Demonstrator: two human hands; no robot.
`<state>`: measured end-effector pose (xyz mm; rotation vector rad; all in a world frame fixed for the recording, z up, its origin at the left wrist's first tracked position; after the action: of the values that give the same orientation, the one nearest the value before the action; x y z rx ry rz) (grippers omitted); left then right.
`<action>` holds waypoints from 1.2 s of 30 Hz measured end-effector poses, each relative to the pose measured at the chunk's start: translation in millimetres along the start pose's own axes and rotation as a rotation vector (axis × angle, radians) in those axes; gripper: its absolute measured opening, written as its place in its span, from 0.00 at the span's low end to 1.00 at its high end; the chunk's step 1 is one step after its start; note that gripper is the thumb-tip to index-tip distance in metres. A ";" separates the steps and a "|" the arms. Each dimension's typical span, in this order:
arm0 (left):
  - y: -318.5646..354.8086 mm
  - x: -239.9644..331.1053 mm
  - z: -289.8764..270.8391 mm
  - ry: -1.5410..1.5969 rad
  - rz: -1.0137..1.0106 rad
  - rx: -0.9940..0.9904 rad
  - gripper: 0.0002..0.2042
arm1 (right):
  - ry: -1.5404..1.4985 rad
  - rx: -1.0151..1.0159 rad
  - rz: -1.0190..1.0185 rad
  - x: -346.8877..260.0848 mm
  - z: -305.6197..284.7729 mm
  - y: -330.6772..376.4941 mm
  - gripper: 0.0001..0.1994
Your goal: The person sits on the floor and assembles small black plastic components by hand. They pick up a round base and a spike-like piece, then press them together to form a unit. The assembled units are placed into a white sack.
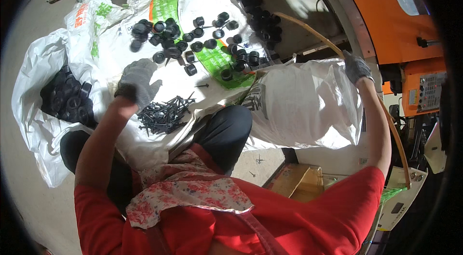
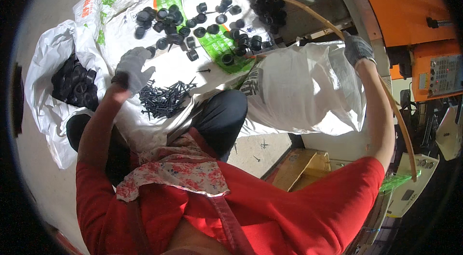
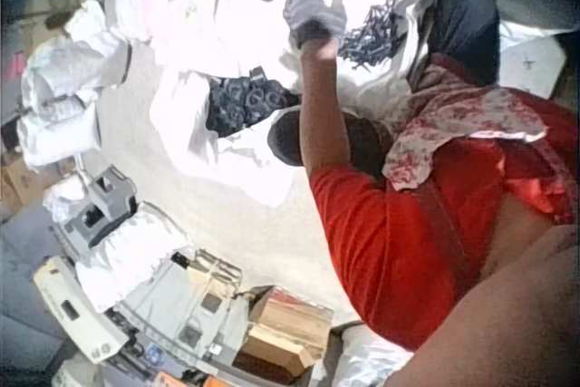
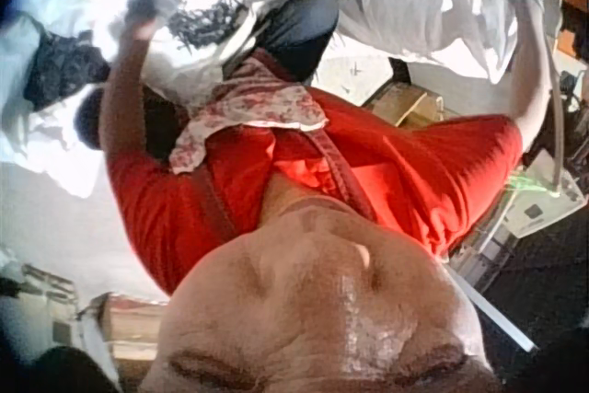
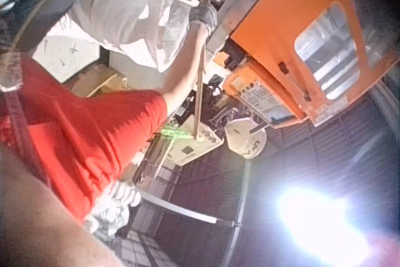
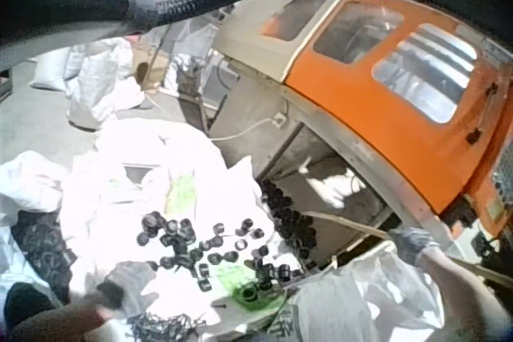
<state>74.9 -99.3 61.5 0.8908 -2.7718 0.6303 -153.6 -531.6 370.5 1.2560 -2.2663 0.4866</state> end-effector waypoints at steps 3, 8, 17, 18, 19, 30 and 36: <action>3.4 -0.4 -1.1 0.032 -0.029 -0.074 0.17 | -0.013 0.027 0.077 17.3 45.3 -45.0 0.15; 13.7 -27.4 -17.8 -0.049 -0.144 -0.158 0.16 | -0.030 -0.181 0.183 -60.1 103.0 -109.3 0.12; 10.8 -16.9 -33.9 -0.026 -0.071 -0.071 0.16 | -0.133 -0.322 -0.150 -86.8 57.5 -32.9 0.13; 7.1 -9.6 -27.7 0.007 -0.072 -0.100 0.17 | -0.191 -0.305 -0.148 -85.9 33.2 -4.8 0.13; 5.1 -9.7 -35.0 0.005 -0.103 -0.120 0.18 | -0.267 -0.261 -0.177 -91.7 17.3 0.6 0.13; 40.6 -107.6 -83.5 0.075 -0.623 0.448 0.17 | -0.209 0.073 -0.491 -240.1 -3.5 -82.1 0.18; 54.3 -132.8 -70.4 0.427 -0.786 0.362 0.19 | -0.101 -0.090 -0.393 -360.2 37.7 -127.9 0.13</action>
<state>152.2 40.3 69.4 1.5620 -1.7483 1.0101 108.5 -372.4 139.2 1.6574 -2.0196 0.1779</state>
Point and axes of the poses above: each hand's wrist, its own y-axis away from the middle knuckle, its own z-axis out of the palm, x = y × z, the point moved 7 cm from there along -y, towards the middle knuckle, and after that the axes turned 14 degrees about -y, right-handed, at the moved point
